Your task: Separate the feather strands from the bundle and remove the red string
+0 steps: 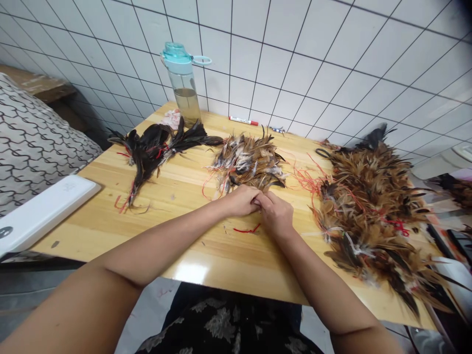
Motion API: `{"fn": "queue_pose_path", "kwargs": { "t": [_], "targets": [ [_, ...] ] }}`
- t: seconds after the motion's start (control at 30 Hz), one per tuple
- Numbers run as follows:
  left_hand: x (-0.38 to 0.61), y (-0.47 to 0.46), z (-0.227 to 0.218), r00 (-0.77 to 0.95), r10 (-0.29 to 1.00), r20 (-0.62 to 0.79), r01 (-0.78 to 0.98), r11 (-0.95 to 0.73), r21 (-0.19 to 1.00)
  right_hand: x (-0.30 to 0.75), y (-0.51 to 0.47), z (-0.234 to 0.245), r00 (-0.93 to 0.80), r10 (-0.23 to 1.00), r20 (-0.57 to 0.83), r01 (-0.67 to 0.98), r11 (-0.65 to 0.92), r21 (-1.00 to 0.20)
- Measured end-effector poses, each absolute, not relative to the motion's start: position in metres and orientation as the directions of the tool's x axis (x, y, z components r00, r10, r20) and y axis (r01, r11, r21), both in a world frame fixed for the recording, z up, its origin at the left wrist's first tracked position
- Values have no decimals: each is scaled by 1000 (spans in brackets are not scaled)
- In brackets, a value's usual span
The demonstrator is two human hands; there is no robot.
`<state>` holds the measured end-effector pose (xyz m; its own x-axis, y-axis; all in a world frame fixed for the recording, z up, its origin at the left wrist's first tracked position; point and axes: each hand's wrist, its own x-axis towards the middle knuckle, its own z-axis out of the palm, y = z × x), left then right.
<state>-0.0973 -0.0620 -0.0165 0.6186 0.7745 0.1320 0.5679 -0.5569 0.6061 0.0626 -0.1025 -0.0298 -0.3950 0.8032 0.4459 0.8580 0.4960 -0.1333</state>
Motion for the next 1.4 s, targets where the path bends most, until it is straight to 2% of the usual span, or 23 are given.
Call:
{"fn": "queue_pose_path", "kwargs": {
  "t": [0.07,0.13,0.23,0.33,0.57,0.73,0.8,0.93,1.07,1.17,1.3,1.4],
  "targets": [
    [-97,-63,-16,589,803,95,564,-492,663,62,-101,-30,-350,825,444,857,473,-204],
    [-100,-62,-15,583,812,44,517,-412,750,66,-95,-32,-241,866,437,832,416,-367],
    [-105,-60,-12,588,809,16,404,-311,860,77,-83,-38,-130,913,386,696,362,-620],
    [-106,-59,-12,562,826,36,357,-282,891,84,-75,-45,-148,942,300,598,327,-732],
    [-103,-60,-21,526,845,99,314,-301,901,86,-75,-44,-279,934,221,615,351,-706],
    [-104,-56,-23,565,824,44,231,-209,950,86,-76,-38,-221,929,297,583,370,-723],
    [-104,-55,-23,578,816,23,204,-172,964,86,-76,-37,-171,950,261,526,312,-791],
    [-104,-52,-25,577,816,-8,78,-45,996,88,-78,-32,-76,996,39,318,61,-946],
    [-105,-51,-27,588,807,-47,40,29,999,88,-78,-30,-17,1000,24,220,27,-975],
    [-106,-51,-25,601,796,-70,51,50,997,86,-78,-32,-78,993,94,332,115,-936],
    [-107,-53,-23,588,805,-77,95,26,995,83,-77,-37,-207,945,252,539,325,-777],
    [-106,-54,-24,573,816,-74,158,-22,987,83,-76,-40,-273,922,274,598,386,-702]
  ]
}}
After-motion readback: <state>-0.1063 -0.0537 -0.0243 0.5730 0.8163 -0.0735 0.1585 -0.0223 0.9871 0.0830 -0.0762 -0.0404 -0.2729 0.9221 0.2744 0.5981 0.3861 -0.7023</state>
